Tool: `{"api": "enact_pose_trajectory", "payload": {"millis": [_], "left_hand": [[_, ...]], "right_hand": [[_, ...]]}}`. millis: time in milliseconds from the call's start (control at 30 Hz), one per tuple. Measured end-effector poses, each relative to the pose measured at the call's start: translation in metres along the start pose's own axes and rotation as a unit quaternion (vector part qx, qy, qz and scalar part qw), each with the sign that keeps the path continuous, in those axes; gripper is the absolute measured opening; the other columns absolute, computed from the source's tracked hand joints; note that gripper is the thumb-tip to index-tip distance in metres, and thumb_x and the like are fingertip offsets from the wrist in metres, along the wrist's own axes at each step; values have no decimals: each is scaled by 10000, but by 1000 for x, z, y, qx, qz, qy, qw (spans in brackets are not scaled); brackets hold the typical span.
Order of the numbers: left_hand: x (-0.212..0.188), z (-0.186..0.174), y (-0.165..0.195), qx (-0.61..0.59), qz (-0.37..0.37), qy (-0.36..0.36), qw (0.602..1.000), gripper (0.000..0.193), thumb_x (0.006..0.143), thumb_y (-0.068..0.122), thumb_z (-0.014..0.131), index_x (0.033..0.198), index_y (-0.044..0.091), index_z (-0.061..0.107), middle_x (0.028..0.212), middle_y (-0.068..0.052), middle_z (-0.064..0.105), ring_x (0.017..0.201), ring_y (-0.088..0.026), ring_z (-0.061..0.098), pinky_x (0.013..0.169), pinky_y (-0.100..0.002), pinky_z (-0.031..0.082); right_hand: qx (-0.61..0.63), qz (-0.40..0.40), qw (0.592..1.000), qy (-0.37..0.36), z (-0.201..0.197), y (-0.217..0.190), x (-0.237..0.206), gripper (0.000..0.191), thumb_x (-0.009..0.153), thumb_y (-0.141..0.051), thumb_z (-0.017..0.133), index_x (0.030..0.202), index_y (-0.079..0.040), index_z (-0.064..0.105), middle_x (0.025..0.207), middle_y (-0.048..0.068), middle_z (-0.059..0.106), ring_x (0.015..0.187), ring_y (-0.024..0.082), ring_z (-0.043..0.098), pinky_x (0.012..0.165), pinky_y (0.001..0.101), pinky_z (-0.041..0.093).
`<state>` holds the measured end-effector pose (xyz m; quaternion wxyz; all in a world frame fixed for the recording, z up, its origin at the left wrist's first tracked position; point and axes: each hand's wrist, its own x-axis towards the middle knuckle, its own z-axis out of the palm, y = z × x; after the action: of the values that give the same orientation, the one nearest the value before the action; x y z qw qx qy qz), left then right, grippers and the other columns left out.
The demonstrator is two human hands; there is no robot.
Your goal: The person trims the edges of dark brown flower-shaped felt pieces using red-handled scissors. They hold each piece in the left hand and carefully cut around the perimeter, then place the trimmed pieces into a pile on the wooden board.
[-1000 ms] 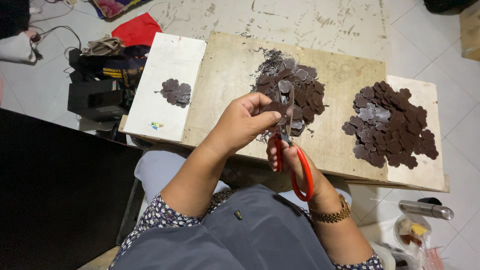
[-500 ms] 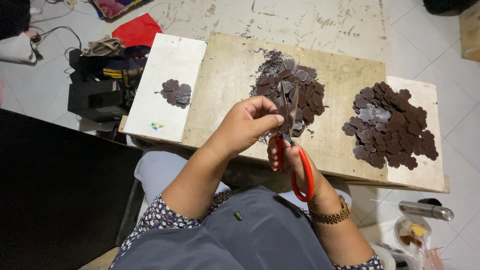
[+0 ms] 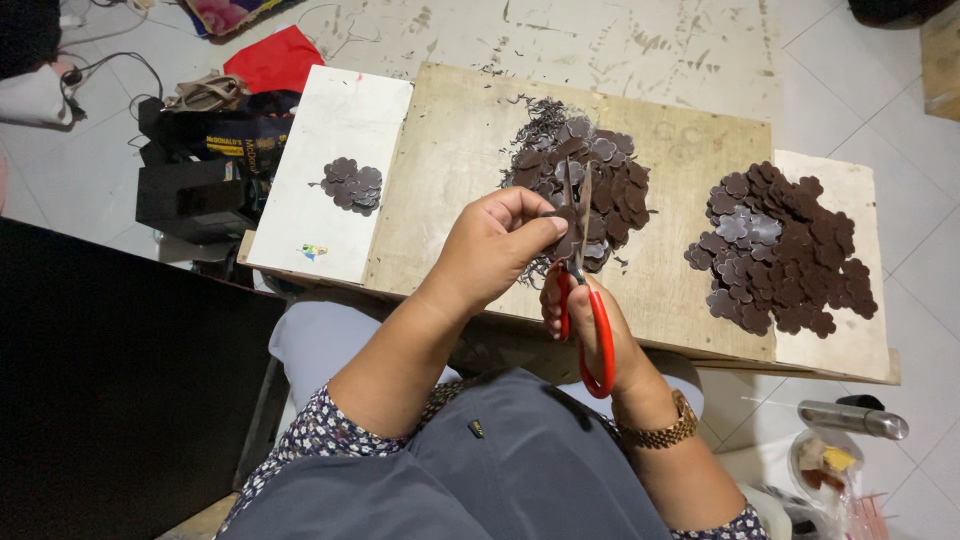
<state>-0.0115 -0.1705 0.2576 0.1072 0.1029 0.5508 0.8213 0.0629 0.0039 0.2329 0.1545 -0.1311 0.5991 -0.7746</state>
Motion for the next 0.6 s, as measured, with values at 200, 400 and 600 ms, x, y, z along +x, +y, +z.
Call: {"api": "enact_pose_trajectory", "payload": {"millis": [200,400,600], "left_hand": [[2,0,-1,-11,-6,4,1000,73,924,49,707,962,-7,680,888,-34,721,791,-67,646,733,-231,545],[1,-3,2,-7,-25,9,1000,74,910,46,713,956,-4,684,881,-29,714,790,-67,638,723,-223,530],[3,-5,4,-5,-36,10,999,75,905,55,713,948,2,683,873,-26,712,784,-69,643,714,-223,528]], "right_hand": [[-11,4,1000,5,0,-1,0,536,1046,-594,450,1020,-60,489,850,0,429,733,104,403,643,247,379],[7,19,1000,-8,-3,1,-1,536,1042,-592,464,1030,-57,499,829,-11,427,716,101,399,635,245,377],[-4,42,999,1,-7,1,0,523,1028,-582,470,1036,-61,524,791,-20,434,671,93,405,599,242,378]]}}
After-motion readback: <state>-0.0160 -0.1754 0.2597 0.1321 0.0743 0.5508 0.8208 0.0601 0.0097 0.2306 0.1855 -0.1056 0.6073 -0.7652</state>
